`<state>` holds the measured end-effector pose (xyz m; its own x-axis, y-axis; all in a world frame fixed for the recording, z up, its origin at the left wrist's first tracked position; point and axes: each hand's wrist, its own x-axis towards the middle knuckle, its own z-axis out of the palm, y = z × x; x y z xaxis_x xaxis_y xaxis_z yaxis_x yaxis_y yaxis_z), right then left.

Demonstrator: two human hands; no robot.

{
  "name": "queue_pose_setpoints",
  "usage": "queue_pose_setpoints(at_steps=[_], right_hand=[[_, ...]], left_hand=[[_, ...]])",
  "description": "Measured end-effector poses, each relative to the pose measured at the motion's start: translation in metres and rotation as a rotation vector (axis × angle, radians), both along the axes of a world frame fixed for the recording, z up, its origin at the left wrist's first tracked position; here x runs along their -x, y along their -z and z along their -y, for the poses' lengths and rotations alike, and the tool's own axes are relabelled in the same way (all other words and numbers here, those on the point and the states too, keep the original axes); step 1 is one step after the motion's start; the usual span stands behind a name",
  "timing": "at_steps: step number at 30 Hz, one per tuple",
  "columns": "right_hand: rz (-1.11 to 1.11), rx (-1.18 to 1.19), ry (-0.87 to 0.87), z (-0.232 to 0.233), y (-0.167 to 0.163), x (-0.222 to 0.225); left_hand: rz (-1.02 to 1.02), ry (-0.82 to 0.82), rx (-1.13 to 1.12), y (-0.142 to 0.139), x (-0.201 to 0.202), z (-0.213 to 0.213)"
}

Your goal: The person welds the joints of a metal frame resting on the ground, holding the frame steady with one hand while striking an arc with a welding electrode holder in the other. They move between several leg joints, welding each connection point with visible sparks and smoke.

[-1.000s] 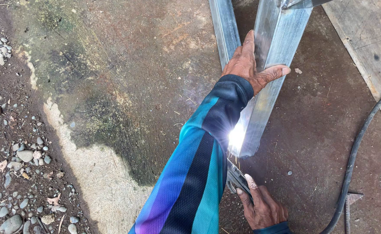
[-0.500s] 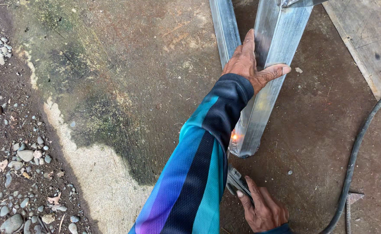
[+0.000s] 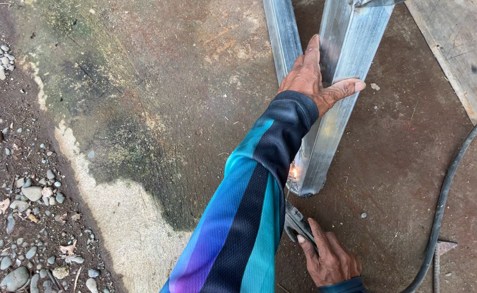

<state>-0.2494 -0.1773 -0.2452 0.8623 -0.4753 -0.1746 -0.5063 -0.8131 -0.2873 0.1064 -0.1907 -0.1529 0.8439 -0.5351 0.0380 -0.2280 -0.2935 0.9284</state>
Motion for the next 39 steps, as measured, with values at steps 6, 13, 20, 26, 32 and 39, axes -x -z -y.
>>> queue_pose_setpoints(at_steps=[6, 13, 20, 26, 32, 39], right_hand=[[0.007, 0.022, -0.003, 0.001, 0.002, 0.002], [0.035, -0.006, -0.008, -0.001, -0.003, 0.001], [-0.04, -0.006, 0.036, -0.002, -0.007, -0.004], [0.083, 0.012, -0.039, -0.003, -0.011, 0.002], [0.06, -0.017, 0.041, -0.005, -0.012, -0.003], [0.08, 0.01, 0.037, -0.007, -0.016, -0.003]], left_hand=[[0.014, -0.005, 0.006, 0.004, 0.0, 0.001], [0.06, -0.014, 0.036, 0.008, -0.001, 0.0], [0.019, -0.01, -0.006, 0.003, -0.001, 0.0], [0.056, -0.042, 0.078, 0.004, 0.004, -0.002], [0.053, -0.004, 0.015, 0.001, 0.0, -0.004], [0.082, -0.017, 0.019, -0.001, 0.0, -0.006]])
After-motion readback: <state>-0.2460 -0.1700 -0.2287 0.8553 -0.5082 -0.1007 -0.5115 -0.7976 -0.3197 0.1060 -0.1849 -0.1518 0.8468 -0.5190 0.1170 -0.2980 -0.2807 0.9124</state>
